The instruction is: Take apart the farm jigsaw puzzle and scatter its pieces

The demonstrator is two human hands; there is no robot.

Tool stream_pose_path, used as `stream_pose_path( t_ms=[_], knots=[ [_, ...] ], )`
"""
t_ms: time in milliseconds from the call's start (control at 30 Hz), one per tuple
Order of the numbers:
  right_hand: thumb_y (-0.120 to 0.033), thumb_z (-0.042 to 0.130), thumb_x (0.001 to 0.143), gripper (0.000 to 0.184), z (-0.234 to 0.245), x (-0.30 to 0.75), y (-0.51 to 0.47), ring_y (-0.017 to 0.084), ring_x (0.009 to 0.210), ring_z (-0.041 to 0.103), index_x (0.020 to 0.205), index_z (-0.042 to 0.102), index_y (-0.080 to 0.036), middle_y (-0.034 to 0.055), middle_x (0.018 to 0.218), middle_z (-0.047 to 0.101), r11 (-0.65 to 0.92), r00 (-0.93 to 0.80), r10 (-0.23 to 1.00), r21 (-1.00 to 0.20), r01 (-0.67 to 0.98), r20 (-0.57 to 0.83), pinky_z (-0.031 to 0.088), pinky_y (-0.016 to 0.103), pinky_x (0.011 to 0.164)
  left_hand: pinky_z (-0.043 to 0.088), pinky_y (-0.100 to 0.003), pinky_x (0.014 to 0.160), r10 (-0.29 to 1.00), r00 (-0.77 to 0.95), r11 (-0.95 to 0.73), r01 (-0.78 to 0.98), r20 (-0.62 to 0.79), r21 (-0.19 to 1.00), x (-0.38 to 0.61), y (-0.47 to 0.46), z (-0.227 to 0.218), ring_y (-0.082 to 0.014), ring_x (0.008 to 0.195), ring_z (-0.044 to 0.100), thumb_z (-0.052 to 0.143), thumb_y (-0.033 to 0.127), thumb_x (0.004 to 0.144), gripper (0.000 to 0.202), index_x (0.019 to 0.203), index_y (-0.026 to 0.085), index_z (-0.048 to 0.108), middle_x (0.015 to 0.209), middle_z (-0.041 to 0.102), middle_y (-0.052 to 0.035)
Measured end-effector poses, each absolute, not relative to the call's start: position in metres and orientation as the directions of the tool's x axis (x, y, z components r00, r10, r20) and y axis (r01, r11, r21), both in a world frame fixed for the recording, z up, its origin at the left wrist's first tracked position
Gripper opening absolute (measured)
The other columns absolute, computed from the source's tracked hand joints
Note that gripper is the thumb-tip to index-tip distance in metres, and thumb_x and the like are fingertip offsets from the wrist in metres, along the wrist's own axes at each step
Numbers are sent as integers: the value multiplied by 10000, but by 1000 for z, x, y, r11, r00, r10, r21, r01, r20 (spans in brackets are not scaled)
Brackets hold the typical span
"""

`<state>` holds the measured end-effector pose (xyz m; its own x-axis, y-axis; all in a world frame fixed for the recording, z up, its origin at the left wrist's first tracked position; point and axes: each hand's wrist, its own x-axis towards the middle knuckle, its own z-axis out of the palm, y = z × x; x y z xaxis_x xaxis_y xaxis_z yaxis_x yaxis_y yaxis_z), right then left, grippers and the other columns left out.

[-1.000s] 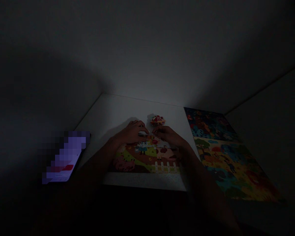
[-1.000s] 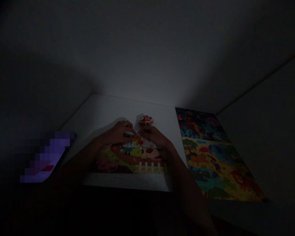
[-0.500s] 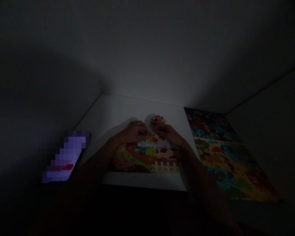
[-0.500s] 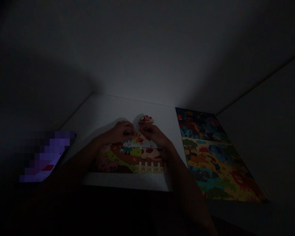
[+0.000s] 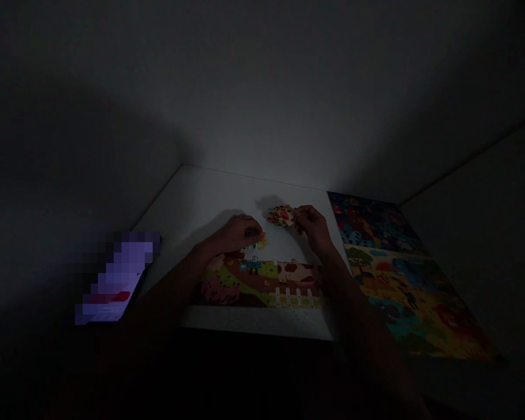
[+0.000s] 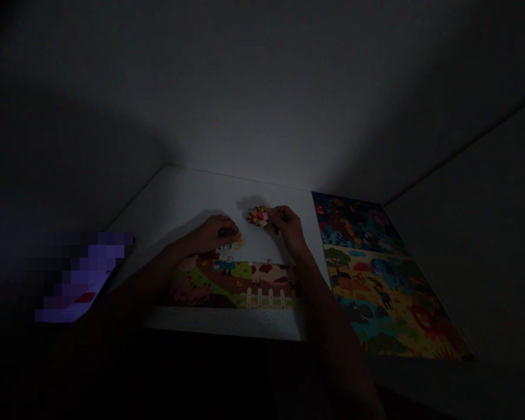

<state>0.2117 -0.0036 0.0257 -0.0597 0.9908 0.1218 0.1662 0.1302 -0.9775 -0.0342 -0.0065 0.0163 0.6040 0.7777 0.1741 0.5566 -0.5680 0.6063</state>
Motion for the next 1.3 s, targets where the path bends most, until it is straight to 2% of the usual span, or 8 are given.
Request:
stream_pose_path(
  t_ms=[300, 600, 733, 1000, 1167, 1300],
  knots=[
    [-598, 689, 733, 449, 17, 213, 1, 132, 639, 542, 941, 565, -220, 5, 797, 607, 122, 22, 991, -972, 200, 129, 374, 238, 495, 476, -360, 883, 758, 605, -610, 524, 244, 594, -35, -5, 13, -192, 917, 630, 581, 336, 915, 158, 880, 224, 686, 914, 716, -36],
    [-557, 686, 728, 402, 9, 215, 5, 105, 585, 462, 891, 594, -201, -14, 765, 581, 92, 38, 994, -972, 214, 102, 378, 249, 529, 480, -387, 882, 757, 600, -609, 507, 257, 609, -36, -4, 10, -196, 911, 620, 547, 332, 929, 201, 890, 222, 711, 929, 713, -53],
    [-562, 649, 751, 388, 7, 215, 7, 123, 637, 480, 882, 603, -200, -7, 763, 588, 112, 19, 992, -952, 286, 123, 390, 253, 571, 485, -368, 861, 755, 596, -618, 508, 273, 600, -35, -4, 9, -188, 902, 622, 546, 318, 931, 193, 872, 221, 701, 912, 711, -43],
    [-526, 662, 724, 381, 7, 213, 5, 119, 596, 460, 895, 643, -186, -17, 695, 599, 89, 8, 995, -951, 297, 95, 334, 249, 535, 481, -355, 863, 756, 581, -637, 550, 301, 540, -35, -2, 3, -187, 907, 624, 554, 286, 928, 181, 852, 205, 698, 900, 709, -40],
    [-517, 649, 721, 373, 6, 217, 6, 128, 610, 479, 888, 649, -184, -8, 720, 602, 102, 31, 993, -948, 303, 116, 359, 261, 556, 480, -362, 867, 747, 584, -655, 560, 319, 508, -35, -2, 2, -188, 915, 619, 529, 292, 938, 203, 869, 207, 700, 914, 699, -43],
    [-504, 614, 724, 359, 7, 224, 6, 137, 627, 495, 873, 646, -179, 7, 733, 606, 123, 58, 987, -936, 330, 150, 386, 265, 564, 467, -378, 889, 728, 600, -682, 586, 331, 438, -34, -4, 3, -198, 924, 607, 514, 284, 942, 220, 873, 190, 700, 891, 685, -54]
  ],
)
